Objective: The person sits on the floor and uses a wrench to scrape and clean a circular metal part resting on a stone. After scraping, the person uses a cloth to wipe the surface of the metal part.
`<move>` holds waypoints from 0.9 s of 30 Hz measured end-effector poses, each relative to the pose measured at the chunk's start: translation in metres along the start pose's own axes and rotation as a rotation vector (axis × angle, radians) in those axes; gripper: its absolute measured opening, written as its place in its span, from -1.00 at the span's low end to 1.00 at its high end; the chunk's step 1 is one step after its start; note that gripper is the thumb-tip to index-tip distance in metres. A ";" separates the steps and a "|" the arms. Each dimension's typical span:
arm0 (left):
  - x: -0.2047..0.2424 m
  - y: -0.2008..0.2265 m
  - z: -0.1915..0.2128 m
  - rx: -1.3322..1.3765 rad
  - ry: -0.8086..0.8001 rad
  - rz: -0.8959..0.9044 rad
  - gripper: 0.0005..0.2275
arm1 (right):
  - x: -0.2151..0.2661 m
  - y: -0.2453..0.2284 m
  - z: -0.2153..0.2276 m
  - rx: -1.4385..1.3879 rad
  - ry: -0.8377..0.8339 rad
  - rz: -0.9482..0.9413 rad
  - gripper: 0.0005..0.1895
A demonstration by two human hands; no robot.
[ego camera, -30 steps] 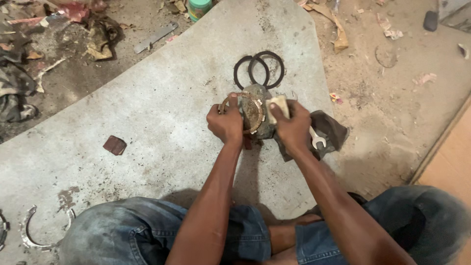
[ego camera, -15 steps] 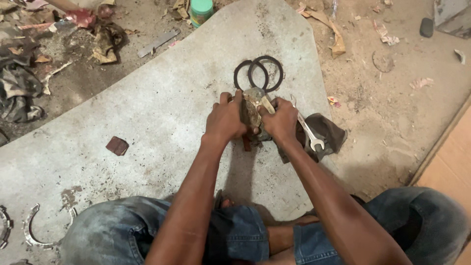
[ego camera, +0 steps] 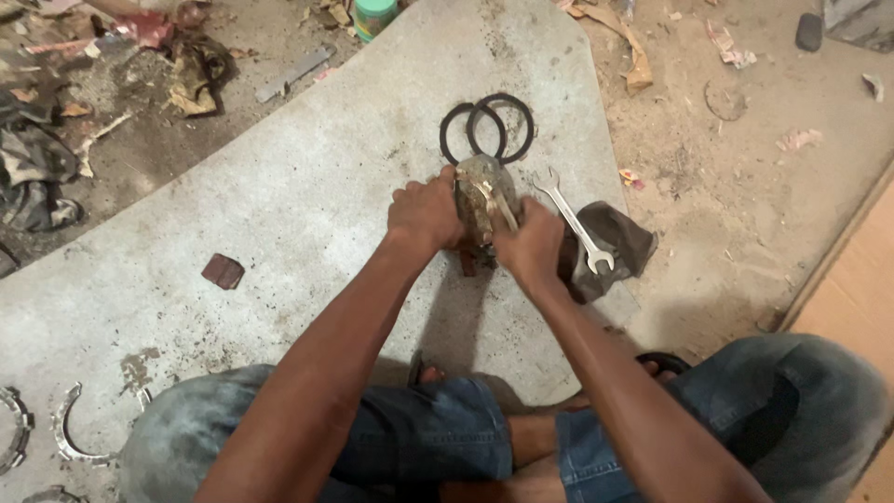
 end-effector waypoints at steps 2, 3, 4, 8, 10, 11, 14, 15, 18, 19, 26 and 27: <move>0.000 0.003 -0.002 0.056 -0.053 0.034 -0.29 | -0.003 0.003 0.000 -0.016 -0.049 -0.060 -0.80; -0.001 0.002 0.000 0.027 -0.036 0.022 -0.33 | -0.010 -0.002 -0.004 -0.032 -0.062 -0.071 -0.80; -0.002 0.001 0.001 -0.002 -0.020 0.010 -0.37 | -0.015 -0.006 -0.008 -0.047 -0.075 -0.081 -0.81; 0.000 0.000 -0.002 -0.010 0.035 -0.015 -0.38 | -0.007 -0.016 -0.001 0.029 0.087 0.131 -0.70; 0.001 0.002 -0.001 -0.006 0.050 -0.017 -0.27 | 0.012 -0.003 0.009 -0.027 0.069 0.088 -0.72; 0.002 0.002 -0.001 -0.001 0.057 -0.013 -0.21 | 0.006 -0.005 0.007 -0.028 0.046 0.074 -0.72; 0.004 0.004 0.000 0.029 0.006 0.045 -0.28 | -0.009 -0.010 0.000 -0.020 0.038 0.095 -0.70; 0.006 0.005 0.000 0.041 -0.016 0.057 -0.27 | -0.009 -0.012 0.001 -0.005 0.075 0.149 -0.70; 0.006 0.006 0.003 0.052 -0.027 0.064 -0.22 | 0.007 -0.004 0.007 0.017 0.089 0.134 -0.68; 0.006 0.005 0.001 0.046 -0.002 0.050 -0.18 | 0.012 0.002 0.011 0.025 0.074 0.101 -0.66; 0.009 0.002 -0.001 0.144 0.107 0.106 -0.03 | -0.014 -0.009 0.013 -0.031 -0.016 0.068 -0.68; 0.012 0.004 0.002 0.157 0.122 0.104 -0.04 | -0.013 -0.009 0.015 -0.056 -0.024 0.052 -0.68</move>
Point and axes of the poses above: each hand's wrist, its own x-axis away from the middle knuckle, its own z-axis out of the back of the hand, y = z × x, the point moved 3 cm from there along -x, towards the middle knuckle, and after that the axes turned 12 degrees about -z, right-handed, at the moved point
